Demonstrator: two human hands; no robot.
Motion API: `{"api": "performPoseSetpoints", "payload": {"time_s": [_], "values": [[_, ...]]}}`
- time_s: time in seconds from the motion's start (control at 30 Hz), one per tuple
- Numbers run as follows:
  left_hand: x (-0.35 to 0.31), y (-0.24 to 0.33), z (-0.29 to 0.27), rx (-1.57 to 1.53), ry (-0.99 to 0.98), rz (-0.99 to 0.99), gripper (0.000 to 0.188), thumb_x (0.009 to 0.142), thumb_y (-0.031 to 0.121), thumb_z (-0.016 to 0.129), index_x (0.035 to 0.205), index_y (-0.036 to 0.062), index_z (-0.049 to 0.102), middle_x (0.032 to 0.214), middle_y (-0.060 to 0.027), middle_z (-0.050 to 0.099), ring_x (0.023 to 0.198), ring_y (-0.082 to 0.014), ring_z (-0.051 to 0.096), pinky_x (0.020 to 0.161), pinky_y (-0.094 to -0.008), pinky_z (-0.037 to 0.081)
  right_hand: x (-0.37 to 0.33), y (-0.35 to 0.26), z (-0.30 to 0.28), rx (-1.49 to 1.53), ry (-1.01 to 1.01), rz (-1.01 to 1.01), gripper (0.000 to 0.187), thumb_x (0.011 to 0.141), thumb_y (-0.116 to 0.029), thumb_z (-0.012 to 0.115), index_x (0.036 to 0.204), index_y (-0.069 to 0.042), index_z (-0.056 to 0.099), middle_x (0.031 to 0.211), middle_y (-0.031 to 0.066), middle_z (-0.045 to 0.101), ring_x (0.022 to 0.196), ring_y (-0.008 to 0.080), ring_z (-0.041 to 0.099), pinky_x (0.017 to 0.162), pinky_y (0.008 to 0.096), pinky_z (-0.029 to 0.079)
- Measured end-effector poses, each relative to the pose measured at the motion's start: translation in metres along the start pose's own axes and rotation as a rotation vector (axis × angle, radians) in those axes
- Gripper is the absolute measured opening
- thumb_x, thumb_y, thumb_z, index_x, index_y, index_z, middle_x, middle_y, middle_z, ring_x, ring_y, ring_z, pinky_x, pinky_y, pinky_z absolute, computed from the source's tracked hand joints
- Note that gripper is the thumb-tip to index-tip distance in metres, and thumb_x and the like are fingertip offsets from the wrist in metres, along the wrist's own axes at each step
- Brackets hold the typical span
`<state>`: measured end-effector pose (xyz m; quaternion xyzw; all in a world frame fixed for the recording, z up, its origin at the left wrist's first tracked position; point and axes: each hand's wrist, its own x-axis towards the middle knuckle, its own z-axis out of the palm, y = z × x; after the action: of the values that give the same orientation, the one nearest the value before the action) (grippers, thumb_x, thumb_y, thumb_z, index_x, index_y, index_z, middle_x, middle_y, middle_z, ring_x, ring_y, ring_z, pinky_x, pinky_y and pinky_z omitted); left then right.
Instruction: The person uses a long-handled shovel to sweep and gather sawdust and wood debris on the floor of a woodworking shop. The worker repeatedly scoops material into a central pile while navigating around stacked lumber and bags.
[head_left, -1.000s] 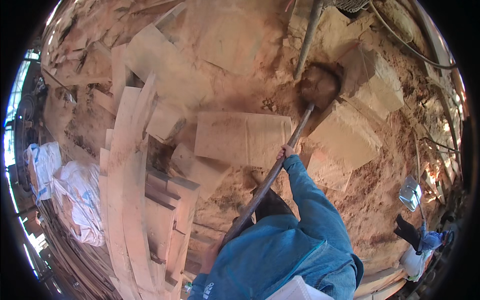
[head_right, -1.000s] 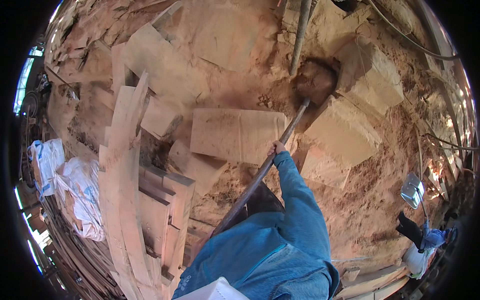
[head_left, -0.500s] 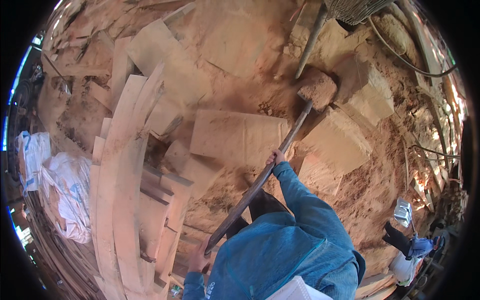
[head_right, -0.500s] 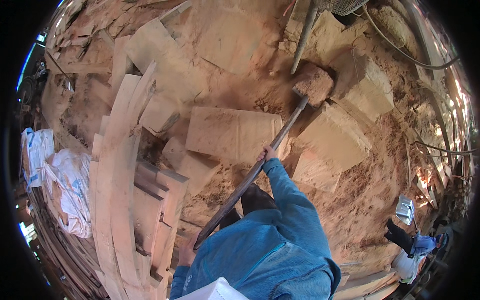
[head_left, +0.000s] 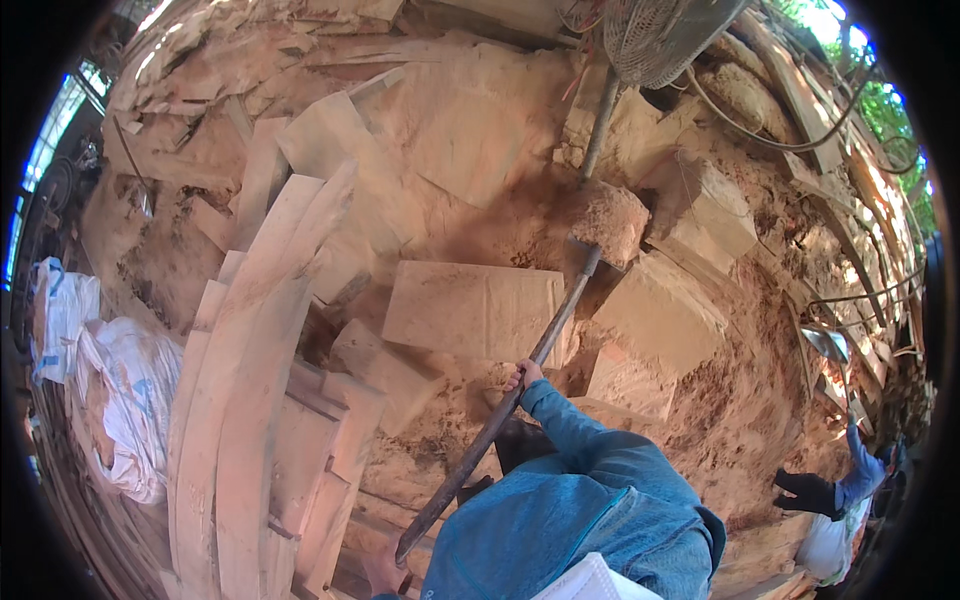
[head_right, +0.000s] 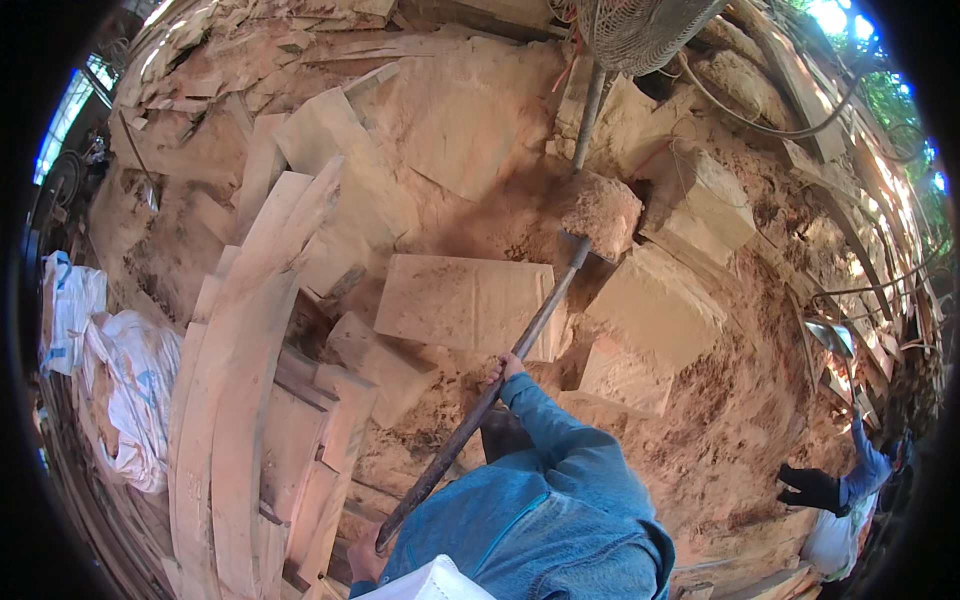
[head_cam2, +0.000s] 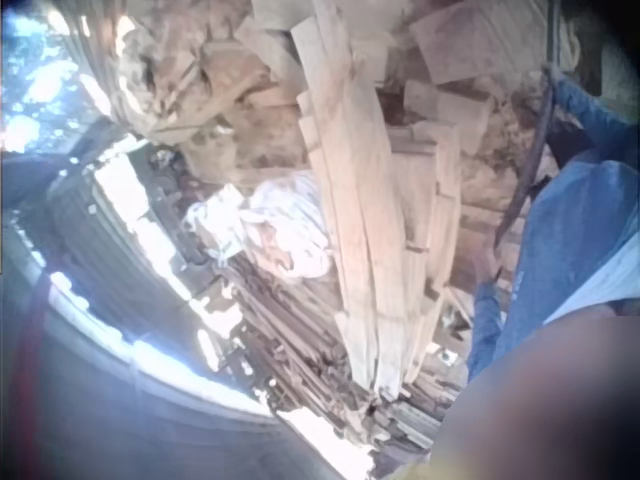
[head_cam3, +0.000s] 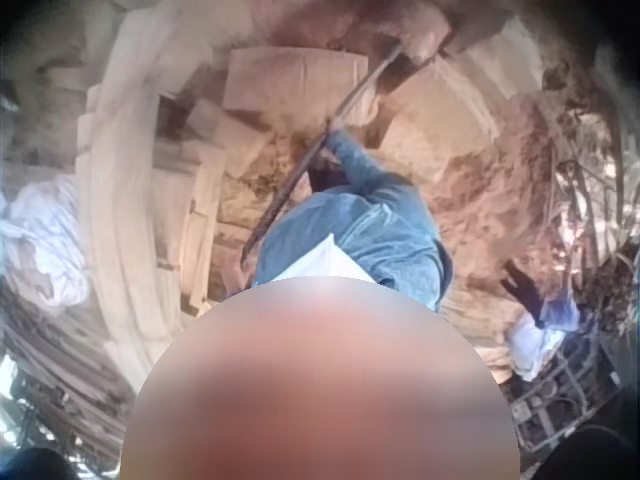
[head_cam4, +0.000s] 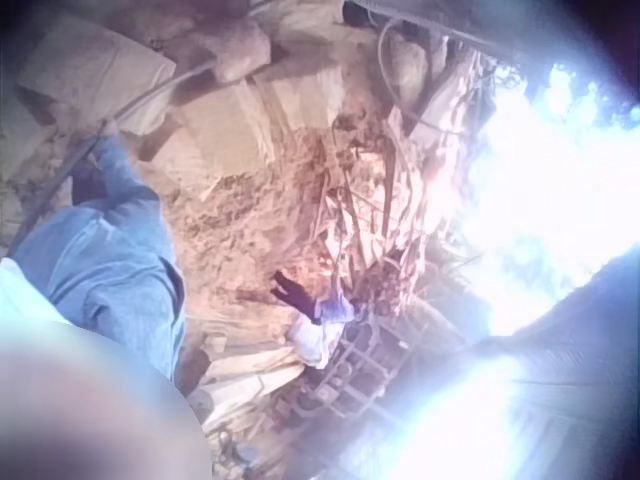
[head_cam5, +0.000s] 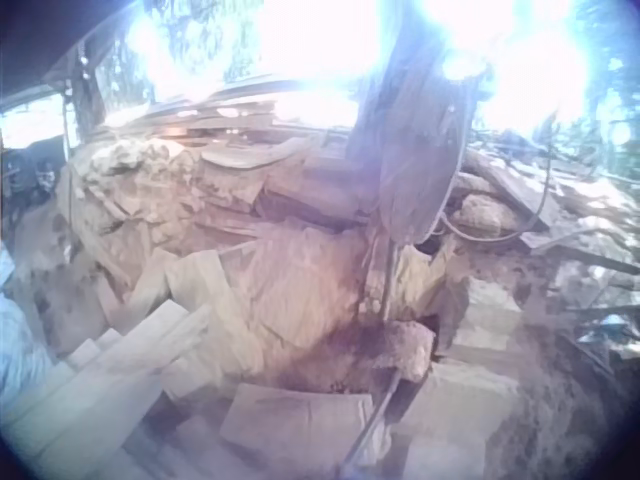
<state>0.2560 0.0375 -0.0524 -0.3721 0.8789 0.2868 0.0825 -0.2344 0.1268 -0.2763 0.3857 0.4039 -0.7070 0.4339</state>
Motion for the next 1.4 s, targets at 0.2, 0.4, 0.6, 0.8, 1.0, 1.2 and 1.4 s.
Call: {"api": "performPoseSetpoints", "payload": {"time_s": [0.2,0.4,0.6,0.8,1.0,1.2,1.4], "values": [[-0.072,-0.024,-0.018,-0.237,-0.006,0.031,0.053,0.083,0.047,0.064,0.119,0.0079,0.063,0.097,-0.0263,0.064,0.092,-0.0364,0.064,0.081,-0.0508,0.047,-0.062,0.044,-0.005,-0.052,-0.076,-0.028,0.015,0.081,-0.023,0.048,0.072,-0.015,0.039,0.054,0.0026,0.032,0.045,0.0203,0.035,0.047,0.0382,0.038],[-0.154,-0.09,0.019,0.003,0.163,-0.022,0.04,0.072,0.019,0.07,0.112,0.0205,0.064,0.073,-0.0154,0.064,0.072,-0.0373,0.064,0.063,-0.0471,0.05,-0.116,0.1,-0.011,-0.106,-0.143,-0.104,0.017,0.082,-0.026,0.048,0.07,-0.016,0.04,0.055,0.003,0.034,0.047,0.0211,0.037,0.047,0.0399,0.037],[-0.211,-0.122,0.023,0.106,0.197,-0.08,0.054,0.069,0.017,0.073,0.12,0.0253,0.06,0.084,-0.0092,0.064,0.076,-0.0333,0.065,0.063,-0.0468,0.049,-0.149,0.138,-0.02,-0.125,-0.149,-0.093,0.016,0.079,-0.022,0.05,0.07,-0.014,0.041,0.054,0.0033,0.035,0.046,0.0216,0.038,0.047,0.0398,0.04],[-0.24,-0.118,0.022,0.124,0.16,-0.16,0.045,0.069,0.019,0.07,0.114,0.0182,0.064,0.082,-0.0085,0.062,0.078,-0.0295,0.062,0.066,-0.0433,0.047,-0.158,0.149,-0.02,-0.301,-0.101,-0.121,0.024,0.081,-0.021,0.052,0.062,-0.013,0.038,0.049,0.0021,0.033,0.041,0.0193,0.034,0.043,0.0345,0.036],[-0.257,-0.101,0.022,0.098,0.237,-0.258,0.047,0.067,0.018,0.073,0.113,0.0263,0.062,0.076,-0.0034,0.058,0.07,-0.0256,0.064,0.058,-0.0397,0.049,-0.166,0.143,0.001,-0.36,-0.107,-0.052,0.021,0.083,-0.021,0.052,0.068,-0.014,0.039,0.056,0.0,0.033,0.048,0.0161,0.035,0.048,0.0338,0.036],[-0.252,-0.084,0.029,0.016,0.237,-0.287,0.045,0.072,0.021,0.07,0.116,0.0251,0.061,0.075,-0.006,0.061,0.067,-0.0285,0.064,0.056,-0.0409,0.049,-0.174,0.136,0.051,-0.458,-0.165,-0.036,0.017,0.084,-0.019,0.051,0.071,-0.013,0.041,0.058,-0.0005,0.036,0.048,0.0159,0.036,0.049,0.0342,0.038],[-0.245,-0.067,0.03,-0.053,0.335,-0.39,0.042,0.072,0.023,0.07,0.114,0.0253,0.063,0.072,-0.0083,0.061,0.067,-0.0295,0.064,0.057,-0.041,0.05,-0.179,0.146,0.132,-0.544,-0.261,-0.08,0.022,0.083,-0.018,0.053,0.067,-0.014,0.039,0.055,-0.0001,0.036,0.047,0.0151,0.037,0.049,0.0327,0.039]]}}
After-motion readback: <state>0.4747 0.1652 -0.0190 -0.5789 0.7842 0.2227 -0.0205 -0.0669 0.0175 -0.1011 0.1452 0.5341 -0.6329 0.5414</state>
